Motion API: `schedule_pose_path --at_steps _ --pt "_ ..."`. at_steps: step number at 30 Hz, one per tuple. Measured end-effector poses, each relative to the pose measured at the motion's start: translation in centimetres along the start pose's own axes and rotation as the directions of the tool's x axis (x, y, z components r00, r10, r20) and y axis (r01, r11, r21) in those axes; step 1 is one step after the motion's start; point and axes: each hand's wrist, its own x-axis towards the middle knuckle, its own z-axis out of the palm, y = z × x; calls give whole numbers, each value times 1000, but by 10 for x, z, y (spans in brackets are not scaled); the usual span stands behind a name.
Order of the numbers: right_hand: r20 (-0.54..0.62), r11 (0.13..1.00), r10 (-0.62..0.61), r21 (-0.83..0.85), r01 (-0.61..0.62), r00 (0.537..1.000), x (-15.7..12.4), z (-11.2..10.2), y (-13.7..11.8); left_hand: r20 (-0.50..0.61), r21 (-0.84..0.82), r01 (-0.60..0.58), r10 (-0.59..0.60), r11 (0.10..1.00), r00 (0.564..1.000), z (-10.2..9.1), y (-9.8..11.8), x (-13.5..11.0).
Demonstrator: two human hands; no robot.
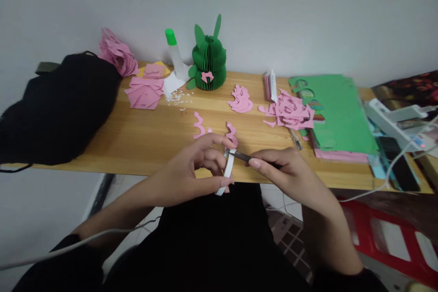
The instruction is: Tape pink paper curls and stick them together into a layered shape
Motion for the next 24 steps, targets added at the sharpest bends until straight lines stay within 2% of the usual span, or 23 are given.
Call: schedule_pose_path --at_steps 10,14,17,19,21,24 --pt "14 998 32 54 -33 999 1 2 1 22 -54 3 -2 999 1000 -3 -1 1" --pt "10 1000 11 20 -11 1000 3 2 2 38 -78 8 -5 997 999 -5 -3 1" --pt "16 1000 6 -23 -5 1000 4 3 3 7 -55 -11 11 998 1000 -6 -5 1" --pt "15 999 8 -51 -7 1000 7 4 6 -48 32 -28 30 999 998 -8 -7 -2" --pt "-11 996 27 -90 -28 1000 10 5 11 -147 204 -31 62 979 987 -14 -12 -7" --pt "-103 987 79 -130 -92 991 14 7 24 -302 539 52 135 840 944 -36 -24 -18"
